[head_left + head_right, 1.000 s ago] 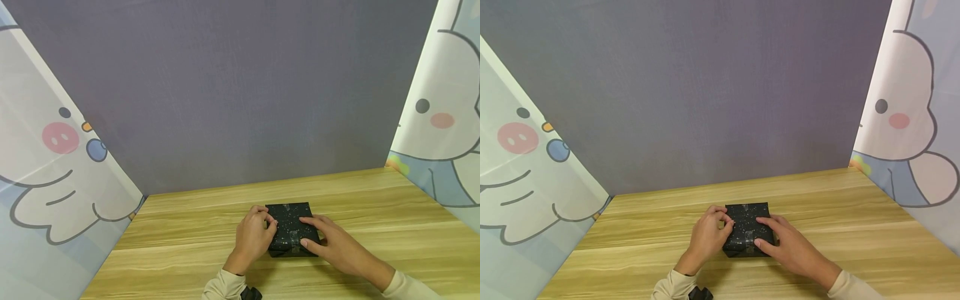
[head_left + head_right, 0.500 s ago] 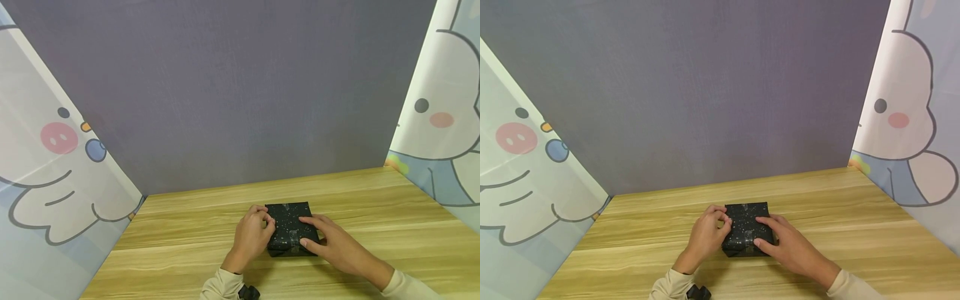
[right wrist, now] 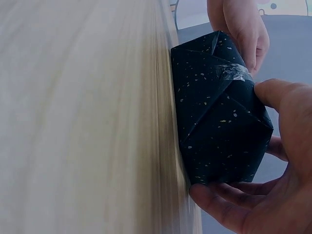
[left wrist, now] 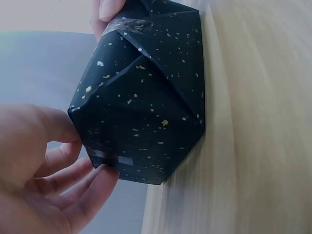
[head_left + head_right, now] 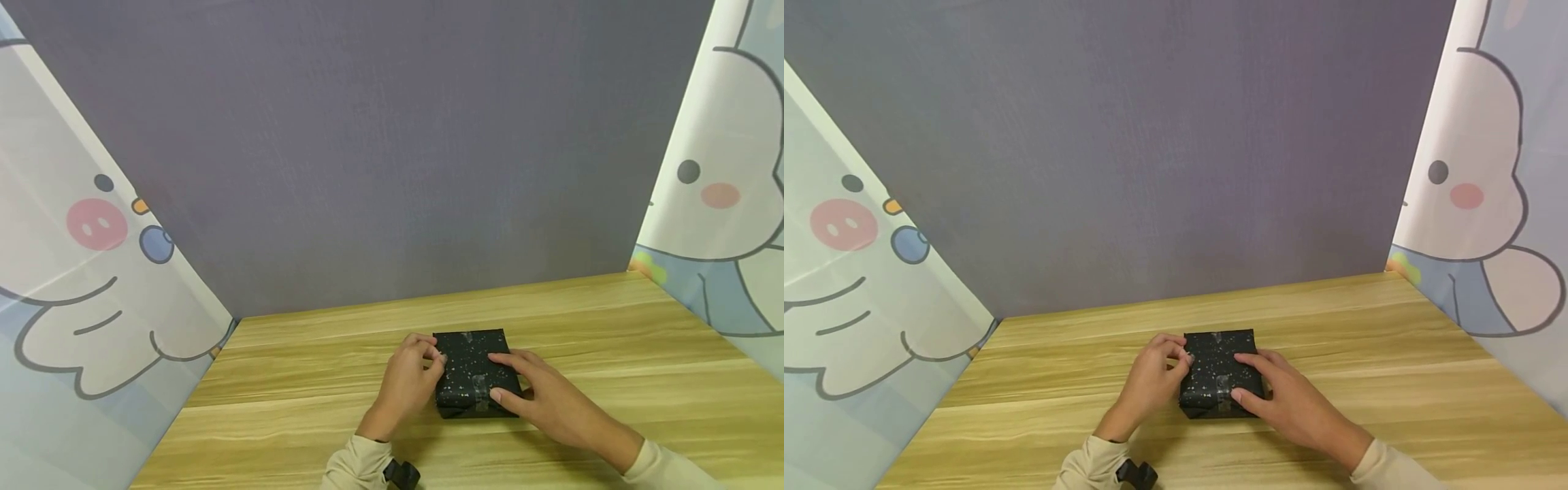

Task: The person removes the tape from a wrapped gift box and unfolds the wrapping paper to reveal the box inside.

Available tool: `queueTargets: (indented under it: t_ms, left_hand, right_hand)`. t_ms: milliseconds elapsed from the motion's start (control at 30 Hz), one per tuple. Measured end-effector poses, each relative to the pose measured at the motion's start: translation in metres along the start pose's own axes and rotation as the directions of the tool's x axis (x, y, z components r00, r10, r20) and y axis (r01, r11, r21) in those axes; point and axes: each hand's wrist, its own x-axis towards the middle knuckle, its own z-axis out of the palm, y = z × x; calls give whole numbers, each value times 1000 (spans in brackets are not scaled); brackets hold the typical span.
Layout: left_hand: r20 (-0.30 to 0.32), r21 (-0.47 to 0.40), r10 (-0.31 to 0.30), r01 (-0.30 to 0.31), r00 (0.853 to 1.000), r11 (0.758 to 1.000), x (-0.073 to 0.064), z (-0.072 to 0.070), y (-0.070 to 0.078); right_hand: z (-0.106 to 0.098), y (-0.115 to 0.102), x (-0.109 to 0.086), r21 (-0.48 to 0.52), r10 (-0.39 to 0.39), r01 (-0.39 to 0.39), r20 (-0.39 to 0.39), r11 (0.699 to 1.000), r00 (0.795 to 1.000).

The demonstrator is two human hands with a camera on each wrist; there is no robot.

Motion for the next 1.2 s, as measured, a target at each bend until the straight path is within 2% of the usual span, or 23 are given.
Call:
queueTargets:
  t_ms: [233, 333, 400, 600, 733, 867, 1067, 1200]
  left_hand:
    - [-12, -64, -14, 13, 1000, 998, 1, -1, -1]
    - [-18, -64, -10, 8, 1000, 998, 1, 0, 0]
    - [-21, -45, -3, 2, 1000, 999, 0, 1, 0]
    - [-51, 81, 50, -46, 997, 996, -3, 3, 4]
    - [-62, 108, 53, -46, 997, 993, -5, 4, 4]
    - [-55, 69, 33, -30, 998, 997, -4, 4, 3]
    - [-41, -39, -2, 1, 999, 999, -2, 1, 2]
    - [-50, -61, -7, 4, 999, 998, 0, 1, -1]
  right_hand:
    - [1, 0, 0, -8, -10, 10, -9, 1000, 1000]
    - [1, -1, -1, -9, -14, 14, -13, 1000, 1000]
    - [1, -1, -1, -12, -12, 12, -11, 1000, 1000]
    - [0, -1, -1, -10, 1, -1, 4, 1000, 1000]
    - [0, -1, -1, -12, 3, -3, 7, 1000, 1000]
    - [0, -1, 0, -2, 6, -6, 10, 1000, 1000]
    - [-2, -2, 1, 16, 25, -26, 26, 1000, 999]
    - [-1, -2, 1, 26, 18, -19, 23, 999, 1000]
